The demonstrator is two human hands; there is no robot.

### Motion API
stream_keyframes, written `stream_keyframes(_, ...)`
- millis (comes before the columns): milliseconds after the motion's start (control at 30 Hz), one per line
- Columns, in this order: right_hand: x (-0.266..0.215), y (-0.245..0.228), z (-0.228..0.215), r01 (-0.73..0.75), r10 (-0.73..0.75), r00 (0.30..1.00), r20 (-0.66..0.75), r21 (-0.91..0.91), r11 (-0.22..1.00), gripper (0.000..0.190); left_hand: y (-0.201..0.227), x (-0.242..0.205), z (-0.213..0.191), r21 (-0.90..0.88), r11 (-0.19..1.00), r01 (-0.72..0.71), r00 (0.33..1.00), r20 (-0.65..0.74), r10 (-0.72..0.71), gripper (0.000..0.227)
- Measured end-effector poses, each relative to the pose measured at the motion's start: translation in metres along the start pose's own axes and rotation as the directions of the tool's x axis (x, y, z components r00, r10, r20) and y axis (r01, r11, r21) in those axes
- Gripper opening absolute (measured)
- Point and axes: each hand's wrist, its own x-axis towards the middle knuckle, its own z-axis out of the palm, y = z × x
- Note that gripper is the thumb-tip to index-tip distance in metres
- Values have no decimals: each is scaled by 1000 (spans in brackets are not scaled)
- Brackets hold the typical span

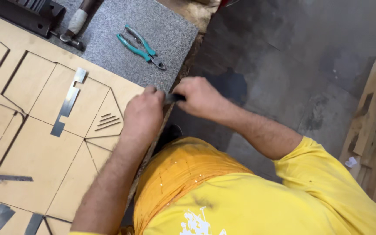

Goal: The person assembles metal strips into a wooden jig. They use a wooden mallet to tap the strips into place and a metal file to smooth the edges. The person repeatedly checks the fit of the strips and adjusts them as needed.

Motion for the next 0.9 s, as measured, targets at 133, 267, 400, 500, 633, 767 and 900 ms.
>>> stream_keyframes(133,30,66,-22,-17,15,999,-31,-73,997,23,-20,30,2,-7,999,39,978,-206,-39,47)
stream_keyframes(267,75,128,-28,-70,77,996,38,-163,984,27,-74,-7,-17,-90,941,327,904,-261,-339,37)
stream_keyframes(400,103,165,-18,-176,207,972,114,-236,956,30,-126,-57,-30,-84,700,709,666,-247,-704,33)
stream_keyframes(500,122,175,-15,-179,259,942,215,-334,925,37,-147,-98,-34,-133,582,802,511,-351,-785,28)
stream_keyframes(633,138,169,-18,-193,264,942,207,-311,931,43,-149,-110,-21,-238,562,793,435,-426,-794,32)
stream_keyframes(767,148,161,-20,-172,283,926,249,-388,905,44,-148,-100,-19,-335,522,784,400,-370,-838,38)
stream_keyframes(900,146,159,-19,-14,150,955,257,-465,885,42,-148,-91,-22,-331,465,821,374,-304,-876,39)
